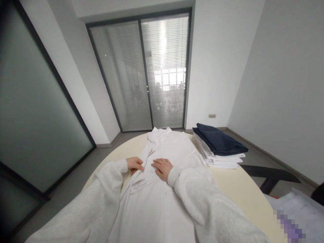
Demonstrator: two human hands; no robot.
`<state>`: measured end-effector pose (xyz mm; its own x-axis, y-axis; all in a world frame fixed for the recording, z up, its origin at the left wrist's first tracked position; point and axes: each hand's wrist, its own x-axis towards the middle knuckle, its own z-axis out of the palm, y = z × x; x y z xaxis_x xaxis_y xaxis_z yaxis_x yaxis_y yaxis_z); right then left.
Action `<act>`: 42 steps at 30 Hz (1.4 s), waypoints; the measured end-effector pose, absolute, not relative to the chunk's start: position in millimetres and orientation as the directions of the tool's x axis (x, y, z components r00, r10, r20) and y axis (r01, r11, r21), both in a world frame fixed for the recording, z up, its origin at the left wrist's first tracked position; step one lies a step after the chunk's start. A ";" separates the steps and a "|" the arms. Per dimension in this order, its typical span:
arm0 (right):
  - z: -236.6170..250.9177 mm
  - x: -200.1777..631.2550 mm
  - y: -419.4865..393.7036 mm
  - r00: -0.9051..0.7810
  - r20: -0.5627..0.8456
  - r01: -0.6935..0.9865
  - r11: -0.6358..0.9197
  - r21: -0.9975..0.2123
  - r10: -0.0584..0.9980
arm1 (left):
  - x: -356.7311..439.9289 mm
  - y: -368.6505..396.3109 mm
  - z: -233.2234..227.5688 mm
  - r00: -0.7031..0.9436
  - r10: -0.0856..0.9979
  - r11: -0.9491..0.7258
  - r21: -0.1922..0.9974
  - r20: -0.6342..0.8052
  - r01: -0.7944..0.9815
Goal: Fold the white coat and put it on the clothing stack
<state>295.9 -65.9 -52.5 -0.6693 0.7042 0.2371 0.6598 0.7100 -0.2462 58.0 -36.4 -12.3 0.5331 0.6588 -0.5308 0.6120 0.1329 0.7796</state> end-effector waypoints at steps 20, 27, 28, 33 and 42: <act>-56.9 297.6 -57.3 -0.692 0.388 0.573 0.791 -0.217 0.608 | 48.6 -48.5 12.1 0.733 0.215 0.124 0.763 -0.645 0.634; -54.7 297.4 -61.4 -0.676 0.415 0.570 0.789 -0.228 0.609 | 78.2 -76.3 24.3 0.654 0.014 -0.042 0.653 -0.756 0.756; -54.5 297.2 -61.8 -0.674 0.419 0.571 0.789 -0.226 0.608 | 84.7 -80.4 25.7 0.674 0.032 -0.049 0.673 -0.738 0.738; -55.8 296.9 -59.8 -0.672 0.422 0.571 0.789 -0.227 0.608 | 112.8 -92.6 17.6 0.778 0.082 0.007 0.781 -0.623 0.625; -52.7 296.5 -58.4 -0.583 0.501 0.546 0.765 -0.341 0.640 | 120.5 -102.1 2.2 0.900 -0.035 0.171 0.885 -0.434 0.433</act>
<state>296.5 -58.4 -52.7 -0.5825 0.6398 0.5013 0.5463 0.7649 -0.3414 120.5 -102.1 2.2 0.9004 -0.0345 -0.4338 0.4329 0.1713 0.8850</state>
